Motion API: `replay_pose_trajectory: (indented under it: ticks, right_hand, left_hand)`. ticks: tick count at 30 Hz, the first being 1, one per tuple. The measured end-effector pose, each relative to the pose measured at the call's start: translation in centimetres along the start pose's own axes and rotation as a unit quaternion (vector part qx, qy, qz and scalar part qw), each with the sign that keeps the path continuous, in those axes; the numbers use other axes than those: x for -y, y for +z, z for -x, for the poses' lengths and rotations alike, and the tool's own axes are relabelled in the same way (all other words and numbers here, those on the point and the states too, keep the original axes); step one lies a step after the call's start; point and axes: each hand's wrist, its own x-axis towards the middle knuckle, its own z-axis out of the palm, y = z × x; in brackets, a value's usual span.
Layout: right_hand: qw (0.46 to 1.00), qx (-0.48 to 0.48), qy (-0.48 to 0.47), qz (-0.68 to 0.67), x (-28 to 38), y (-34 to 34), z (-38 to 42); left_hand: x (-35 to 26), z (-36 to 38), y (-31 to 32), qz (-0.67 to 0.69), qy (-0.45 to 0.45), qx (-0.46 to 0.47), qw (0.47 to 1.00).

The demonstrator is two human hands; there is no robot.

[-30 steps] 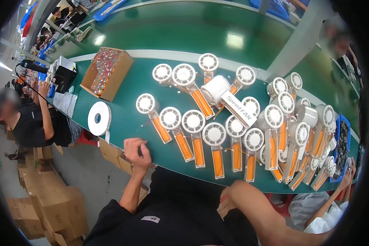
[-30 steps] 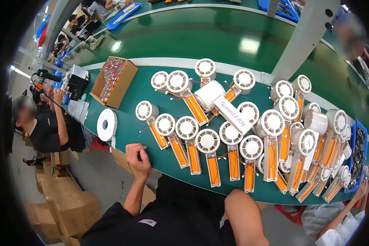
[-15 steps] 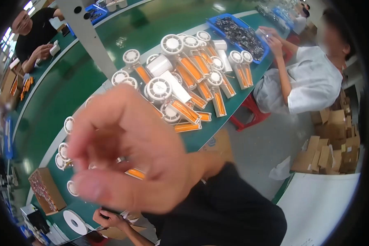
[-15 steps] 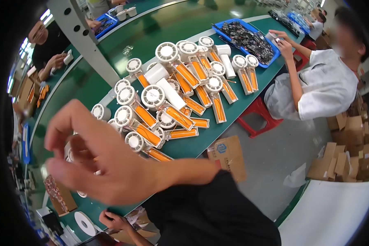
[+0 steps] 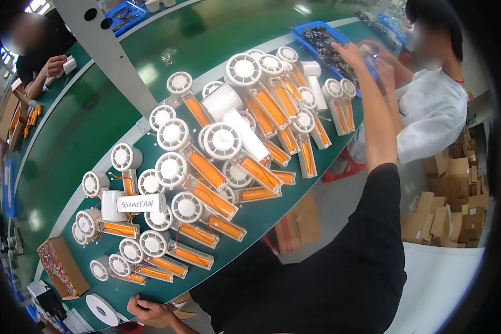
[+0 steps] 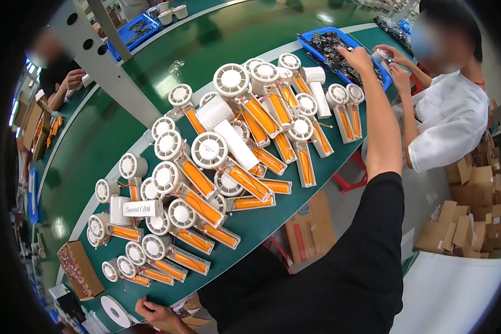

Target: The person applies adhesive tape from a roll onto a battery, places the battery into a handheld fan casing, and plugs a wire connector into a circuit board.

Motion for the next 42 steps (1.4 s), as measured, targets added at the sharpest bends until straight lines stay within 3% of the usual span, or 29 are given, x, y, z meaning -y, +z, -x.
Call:
replay_pose_trajectory:
  ticks: [3, 4, 8, 11, 19, 25, 28, 31, 35, 42]
  right_hand:
    - [0.989, -0.140, 0.049, 0.019, 1.4, 3.2, -2.1]
    - [0.990, -0.073, 0.123, 0.011, 2.5, 3.1, -2.2]
    - [0.976, -0.049, 0.201, 0.069, 6.9, 3.0, 0.1]
    - [0.971, -0.038, 0.225, 0.075, 6.8, 3.5, -1.1]
    - [0.992, -0.002, 0.123, 0.021, 2.6, 5.3, -6.5]
    - [0.989, 0.010, 0.057, -0.137, 0.9, 5.4, -6.2]
    - [0.986, -0.078, 0.032, -0.145, 1.1, 6.5, -6.1]
    - [0.972, -0.086, 0.006, -0.217, 1.2, 7.2, -7.4]
    - [0.958, -0.178, 0.000, -0.226, 3.5, 7.2, -6.4]
    - [0.993, -0.094, 0.064, -0.036, 7.7, 7.6, -6.5]
  left_hand:
    - [-0.5, 0.0, -0.2, -0.020, -0.011, 0.027, 0.999]
    - [-0.3, 0.1, -0.4, -0.026, -0.008, 0.034, 0.999]
    - [0.9, 0.3, -0.2, -0.005, 0.013, 0.033, 0.999]
    - [0.9, 0.1, -0.2, 0.010, 0.031, 0.022, 0.999]
    - [0.7, -0.1, -0.1, 0.012, 0.047, 0.031, 0.998]
    - [1.5, 0.2, -0.1, 0.008, 0.042, 0.028, 0.999]
    - [1.2, 0.1, -0.2, 0.000, 0.041, 0.031, 0.999]
    - [1.3, 0.1, -0.3, -0.006, 0.041, 0.037, 0.998]
    - [1.2, 0.1, -0.3, -0.008, 0.039, 0.041, 0.998]
    - [1.1, 0.1, -0.3, -0.008, 0.035, 0.045, 0.998]
